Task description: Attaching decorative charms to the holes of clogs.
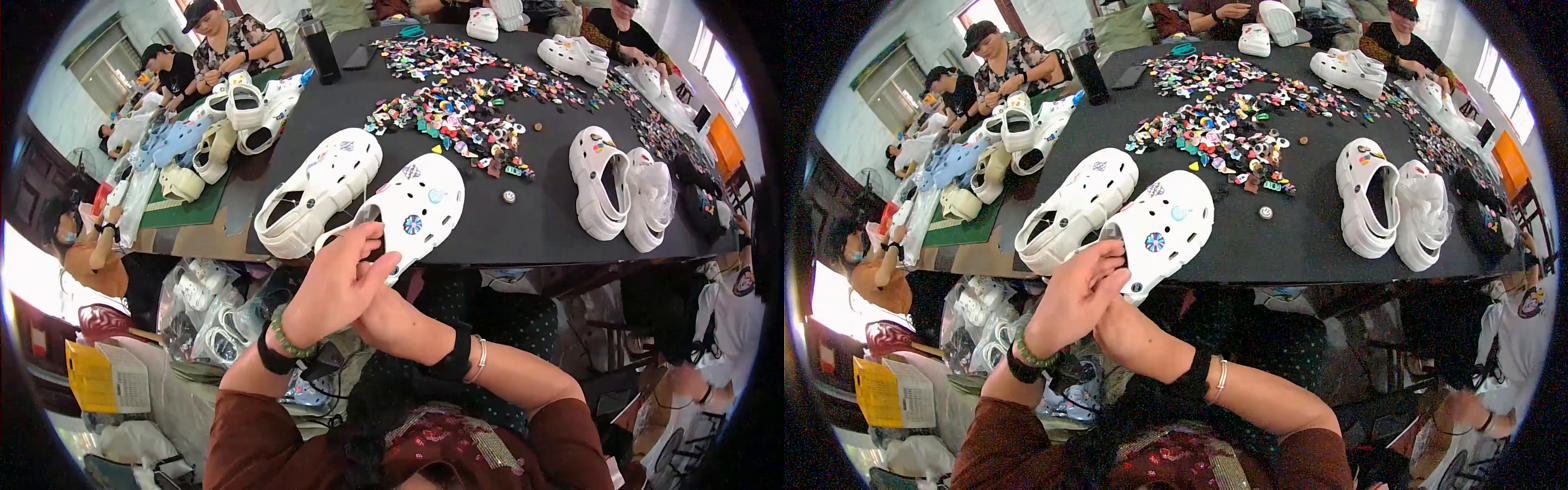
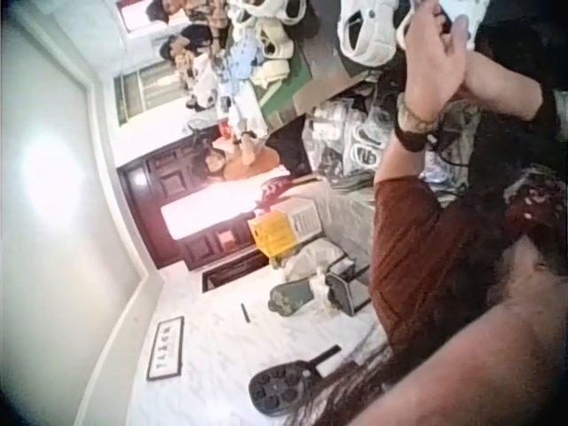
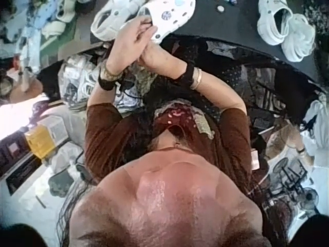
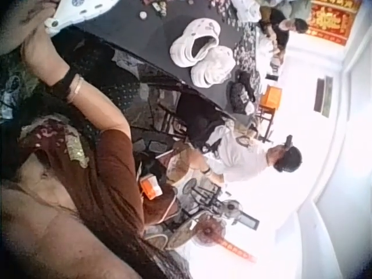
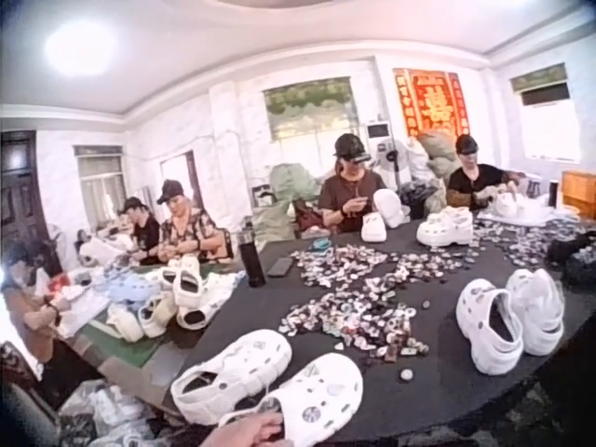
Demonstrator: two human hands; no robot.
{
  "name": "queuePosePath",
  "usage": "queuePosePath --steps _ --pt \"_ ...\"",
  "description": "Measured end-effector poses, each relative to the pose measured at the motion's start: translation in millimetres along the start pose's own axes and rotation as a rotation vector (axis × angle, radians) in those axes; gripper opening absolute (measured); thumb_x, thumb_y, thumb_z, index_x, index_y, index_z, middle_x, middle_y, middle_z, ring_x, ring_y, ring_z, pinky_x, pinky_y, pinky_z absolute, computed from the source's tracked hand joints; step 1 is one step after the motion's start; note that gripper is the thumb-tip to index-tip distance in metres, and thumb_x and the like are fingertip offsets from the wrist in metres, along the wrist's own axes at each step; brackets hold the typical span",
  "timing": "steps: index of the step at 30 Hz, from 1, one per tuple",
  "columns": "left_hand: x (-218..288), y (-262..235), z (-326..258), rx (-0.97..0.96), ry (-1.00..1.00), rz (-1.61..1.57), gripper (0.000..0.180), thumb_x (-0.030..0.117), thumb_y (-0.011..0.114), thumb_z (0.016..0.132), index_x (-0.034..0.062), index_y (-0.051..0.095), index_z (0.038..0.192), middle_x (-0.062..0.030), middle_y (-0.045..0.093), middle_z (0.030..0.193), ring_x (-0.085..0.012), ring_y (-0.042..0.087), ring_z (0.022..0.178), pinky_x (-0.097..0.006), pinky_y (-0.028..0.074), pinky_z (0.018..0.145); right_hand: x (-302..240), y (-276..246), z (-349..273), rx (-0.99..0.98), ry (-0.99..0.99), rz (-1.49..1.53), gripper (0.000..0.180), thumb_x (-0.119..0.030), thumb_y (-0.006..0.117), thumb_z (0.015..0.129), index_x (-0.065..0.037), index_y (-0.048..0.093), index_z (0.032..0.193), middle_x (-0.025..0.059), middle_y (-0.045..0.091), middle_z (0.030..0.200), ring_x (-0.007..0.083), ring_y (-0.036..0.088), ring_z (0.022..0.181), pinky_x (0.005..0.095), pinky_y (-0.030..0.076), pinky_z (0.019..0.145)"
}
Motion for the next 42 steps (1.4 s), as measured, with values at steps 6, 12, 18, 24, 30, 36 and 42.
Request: queuePosePath --steps 6,12,18,24,30,36,42 --pt "-36.5 8.3 14.5 -0.012 -0.260 -0.208 0.038 0.028 0.063 0.096 -0.0047 0.055 0.115 -0.0138 0.068 0.107 -0.0210 0.067 0.096 -0.029 0.051 0.081 -11.7 5.3 -16.4 -0.233 -0.028 -0.422 0.039 -0.001 0.056 0.071 0.016 0.054 0.107 0.0254 0.056 0.106 0.0356 0.055 0.101 0.0357 0.047 0.093" --pt "-27.8 24.5 17.5 -0.039 -0.384 -0.953 0.041 0.032 0.046 0.103 -0.0022 0.049 0.126 -0.0118 0.060 0.116 -0.0236 0.058 0.109 -0.040 0.045 0.098 -9.3 6.5 -28.1 -0.318 -0.077 -0.440 0.040 -0.008 0.059 0.071 0.015 0.056 0.105 0.0197 0.055 0.100 0.0310 0.052 0.094 0.0376 0.047 0.089" --pt "-34.2 32.7 26.9 0.025 -0.458 -0.909 0.046 0.035 0.047 0.103 0.0005 0.049 0.134 -0.0090 0.060 0.127 -0.0202 0.060 0.113 -0.036 0.046 0.098 -14.2 -15.7 -30.5 -0.070 -0.134 -0.124 0.032 -0.009 0.062 0.073 0.005 0.062 0.102 0.0155 0.054 0.105 0.0303 0.054 0.094 0.0394 0.048 0.087" --pt "-64.2 31.8 53.8 0.074 -0.570 -0.878 0.051 0.045 0.055 0.097 0.0061 0.054 0.131 -0.0058 0.065 0.119 -0.0177 0.064 0.107 -0.035 0.050 0.092 -18.5 -76.0 -40.1 -0.188 -0.096 -0.182 0.026 -0.004 0.064 0.072 -0.001 0.064 0.098 0.0116 0.060 0.092 0.0291 0.061 0.085 0.0387 0.052 0.072" --pt "-55.0 26.8 57.1 0.091 -0.479 -0.713 0.042 0.032 0.064 0.094 0.0013 0.056 0.121 -0.0074 0.067 0.109 -0.0146 0.068 0.093 -0.028 0.056 0.076 25.2 -188.9 -44.4 0.313 0.287 -0.439 0.020 0.002 0.058 0.084 -0.002 0.061 0.104 0.0157 0.060 0.088 0.0342 0.061 0.077 0.0408 0.052 0.070" --pt "-38.9 47.4 70.8 0.049 -0.330 -1.054 0.034 0.011 0.052 0.097 -0.0034 0.051 0.128 -0.0159 0.064 0.119 -0.0251 0.064 0.110 -0.040 0.054 0.094 76.3 -235.2 -79.7 0.354 0.489 -0.618 0.021 0.000 0.062 0.085 0.000 0.060 0.106 0.0172 0.060 0.094 0.0312 0.064 0.075 0.0396 0.053 0.069" --pt "-37.1 62.1 73.9 -0.062 -0.495 -1.416 0.032 0.012 0.054 0.096 -0.0034 0.056 0.124 -0.0149 0.067 0.117 -0.0242 0.068 0.103 -0.039 0.058 0.087 114.8 -249.0 -88.9 0.244 0.628 -0.713 0.019 -0.005 0.066 0.083 0.000 0.060 0.101 0.0174 0.061 0.093 0.0309 0.065 0.075 0.0399 0.053 0.070"
Point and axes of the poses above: each hand's wrist, its own z-axis towards the middle knuckle, its own y-axis out of the palm, x = y × z, the point moved 7 cm from there along z, towards the middle knuckle
